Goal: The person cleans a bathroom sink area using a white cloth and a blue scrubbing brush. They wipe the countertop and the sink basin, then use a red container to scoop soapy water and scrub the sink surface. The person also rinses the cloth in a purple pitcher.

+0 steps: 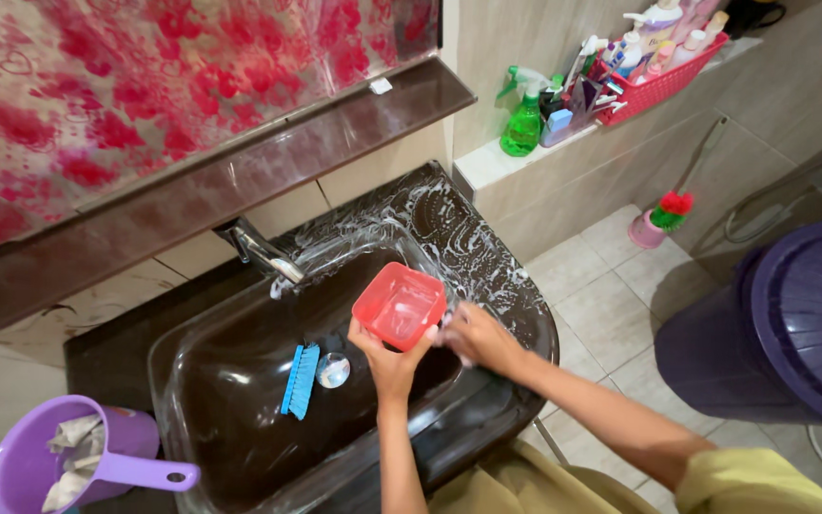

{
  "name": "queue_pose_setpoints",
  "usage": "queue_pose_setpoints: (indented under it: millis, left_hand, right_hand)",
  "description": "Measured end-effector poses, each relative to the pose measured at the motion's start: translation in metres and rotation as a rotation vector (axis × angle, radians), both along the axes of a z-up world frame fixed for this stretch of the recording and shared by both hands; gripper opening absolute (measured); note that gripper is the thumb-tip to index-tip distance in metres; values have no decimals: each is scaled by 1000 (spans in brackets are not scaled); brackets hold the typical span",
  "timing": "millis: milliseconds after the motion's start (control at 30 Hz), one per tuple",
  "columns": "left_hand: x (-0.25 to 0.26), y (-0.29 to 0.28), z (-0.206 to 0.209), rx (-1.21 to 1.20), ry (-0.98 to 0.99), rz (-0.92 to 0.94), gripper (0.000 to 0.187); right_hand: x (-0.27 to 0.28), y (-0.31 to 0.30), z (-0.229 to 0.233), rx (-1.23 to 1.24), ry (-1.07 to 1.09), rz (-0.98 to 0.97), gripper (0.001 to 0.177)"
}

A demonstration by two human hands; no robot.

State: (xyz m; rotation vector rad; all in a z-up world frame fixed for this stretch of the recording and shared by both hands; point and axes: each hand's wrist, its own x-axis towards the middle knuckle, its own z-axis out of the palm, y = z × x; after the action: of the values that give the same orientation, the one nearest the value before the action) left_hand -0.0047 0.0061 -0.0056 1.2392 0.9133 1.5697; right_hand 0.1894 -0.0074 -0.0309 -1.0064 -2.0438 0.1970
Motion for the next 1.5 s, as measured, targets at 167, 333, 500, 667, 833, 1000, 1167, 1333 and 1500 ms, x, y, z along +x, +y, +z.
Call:
queue_pose_setpoints:
  millis: [167, 333, 500, 667, 833, 1000, 1167, 1333, 1500]
  left_hand:
    - [-3, -3, -8, 76, 55, 40, 105]
    - [-9, 4, -11, 73, 54, 86, 107]
    - [-9, 1, -14, 5, -4, 51, 108]
    - [-14, -1, -12, 88, 55, 107, 108]
    - [-25, -5, -10, 10, 58, 109, 108]
    - [-33, -6, -8, 60, 80, 130, 107]
    - [-27, -3, -14, 39, 58, 59, 105]
    - [-14, -7, -22, 81, 109, 31, 106]
    - [-6, -15, -23, 31, 61, -37, 104]
  right_hand:
    - [3, 61, 7, -416, 308, -207, 16]
    - [13, 52, -20, -146, -195, 50, 11]
    - [12, 96, -21, -229, -37, -114, 13]
    - [0, 77, -10, -90, -68, 129, 22]
    - [10, 92, -11, -392, -113, -171, 16]
    - [23, 66, -11, -100, -324, -167, 13]
    - [36, -24, 3, -137, -417, -35, 17]
    - [19, -32, 6, -120, -360, -116, 20]
    - [-8, -21, 0, -171, -288, -358, 10]
